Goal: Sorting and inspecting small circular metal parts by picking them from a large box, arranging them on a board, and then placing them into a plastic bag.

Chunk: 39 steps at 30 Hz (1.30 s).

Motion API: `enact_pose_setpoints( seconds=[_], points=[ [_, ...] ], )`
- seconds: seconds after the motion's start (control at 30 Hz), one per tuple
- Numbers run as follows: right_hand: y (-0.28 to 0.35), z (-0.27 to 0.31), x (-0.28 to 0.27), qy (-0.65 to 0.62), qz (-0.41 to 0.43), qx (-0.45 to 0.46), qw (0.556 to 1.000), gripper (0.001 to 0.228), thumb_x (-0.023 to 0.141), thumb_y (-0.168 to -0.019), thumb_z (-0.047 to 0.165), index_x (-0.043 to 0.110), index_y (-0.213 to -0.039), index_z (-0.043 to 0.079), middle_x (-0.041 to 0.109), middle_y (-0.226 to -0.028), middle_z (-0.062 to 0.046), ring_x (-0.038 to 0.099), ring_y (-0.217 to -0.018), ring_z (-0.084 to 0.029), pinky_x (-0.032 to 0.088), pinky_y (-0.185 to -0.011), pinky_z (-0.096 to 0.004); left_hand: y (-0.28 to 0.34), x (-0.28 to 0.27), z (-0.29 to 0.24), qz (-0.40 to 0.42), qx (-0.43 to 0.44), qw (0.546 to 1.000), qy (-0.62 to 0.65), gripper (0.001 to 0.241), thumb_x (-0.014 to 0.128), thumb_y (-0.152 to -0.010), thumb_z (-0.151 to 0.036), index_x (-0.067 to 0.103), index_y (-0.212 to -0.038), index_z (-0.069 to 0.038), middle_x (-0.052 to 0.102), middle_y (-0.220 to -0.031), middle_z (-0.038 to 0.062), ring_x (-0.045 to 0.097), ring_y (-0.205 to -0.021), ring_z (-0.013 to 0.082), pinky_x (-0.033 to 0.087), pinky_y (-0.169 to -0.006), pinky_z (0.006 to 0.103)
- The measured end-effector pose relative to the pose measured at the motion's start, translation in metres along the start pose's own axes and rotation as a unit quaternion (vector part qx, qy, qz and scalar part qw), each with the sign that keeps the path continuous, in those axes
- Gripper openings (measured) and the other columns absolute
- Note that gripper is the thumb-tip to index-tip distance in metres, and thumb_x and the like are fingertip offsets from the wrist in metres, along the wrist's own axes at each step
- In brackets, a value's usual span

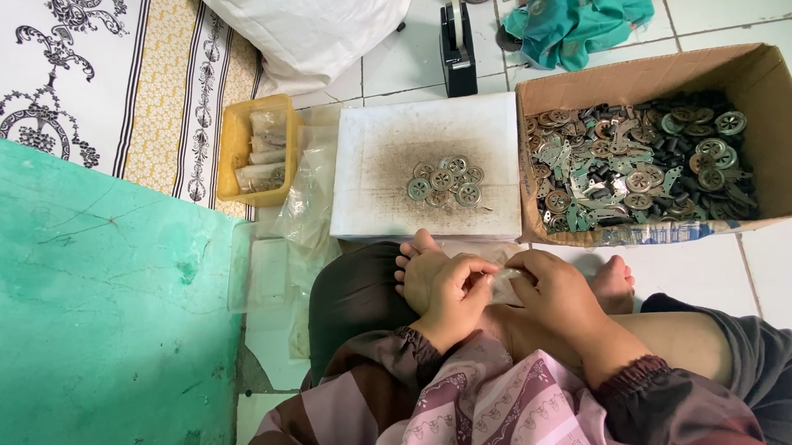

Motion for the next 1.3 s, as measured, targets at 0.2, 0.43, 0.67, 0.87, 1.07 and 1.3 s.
enact_pose_setpoints(
  seconds=[0.2,0.43,0.67,0.87,1.07,1.3],
  points=[
    [0.000,-0.005,0.000,-0.066,-0.065,0.015,0.996,0.026,0.068,-0.085,0.011,0.078,-0.109,0.016,0.074,-0.087,-0.008,0.075,-0.084,-0.029,0.062,-0.072,-0.041,-0.003,0.000,-0.011,-0.016,0.029,0.999,-0.004,0.023,0.075,-0.082,0.001,0.072,-0.099,-0.013,0.068,-0.105,0.007,0.069,-0.090,0.0261,0.060,-0.074,0.0345],
    [0.001,-0.006,-0.002,-0.056,-0.109,-0.017,0.992,0.026,0.070,-0.082,0.009,0.077,-0.106,0.013,0.073,-0.085,-0.011,0.074,-0.077,-0.031,0.061,-0.065,-0.041,-0.004,0.006,-0.020,0.012,0.050,0.995,-0.089,0.030,0.070,-0.081,0.004,0.065,-0.103,-0.015,0.061,-0.113,0.008,0.069,-0.088,0.0276,0.061,-0.073,0.0347],
    [0.002,-0.003,-0.011,-0.088,-0.152,-0.050,0.983,0.028,0.069,-0.081,0.003,0.074,-0.108,0.008,0.075,-0.090,-0.010,0.072,-0.072,-0.026,0.058,-0.061,-0.035,-0.015,0.003,-0.055,0.101,0.115,0.976,-0.153,0.027,0.058,-0.082,0.009,0.067,-0.099,-0.010,0.057,-0.125,0.015,0.065,-0.085,0.0290,0.056,-0.076,0.0376],
    [-0.027,0.027,-0.058,-0.085,-0.185,-0.043,0.978,0.029,0.071,-0.080,0.003,0.074,-0.109,0.004,0.076,-0.094,-0.009,0.069,-0.071,-0.020,0.055,-0.063,-0.030,-0.084,-0.009,-0.098,0.051,0.153,0.932,-0.325,0.020,0.067,-0.082,-0.001,0.072,-0.099,-0.010,0.064,-0.116,0.000,0.063,-0.088,0.0228,0.045,-0.089,0.0451],
    [-0.078,0.047,-0.090,-0.138,-0.272,-0.054,0.951,0.024,0.065,-0.086,-0.004,0.072,-0.109,-0.003,0.070,-0.085,-0.011,0.060,-0.067,-0.016,0.050,-0.061,-0.027,-0.151,0.000,-0.083,-0.019,0.133,0.970,-0.203,0.032,0.065,-0.083,0.009,0.067,-0.112,-0.003,0.065,-0.116,0.009,0.068,-0.092,0.0293,0.055,-0.080,0.0379],
    [-0.116,-0.013,-0.042,-0.076,-0.186,0.006,0.980,0.030,0.069,-0.082,0.003,0.072,-0.112,0.002,0.071,-0.082,-0.009,0.064,-0.064,-0.020,0.053,-0.060,-0.031,-0.160,0.007,0.005,0.041,0.008,0.985,-0.168,0.029,0.060,-0.079,0.009,0.069,-0.105,-0.003,0.067,-0.110,0.008,0.067,-0.083,0.0274,0.055,-0.075,0.0345]
  ],
)
Point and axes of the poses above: each hand's wrist, its own y-axis away from the middle knuckle, its own x-axis out of the palm, z = x × y, the point moved 5 cm from there along -y, towards the middle knuckle
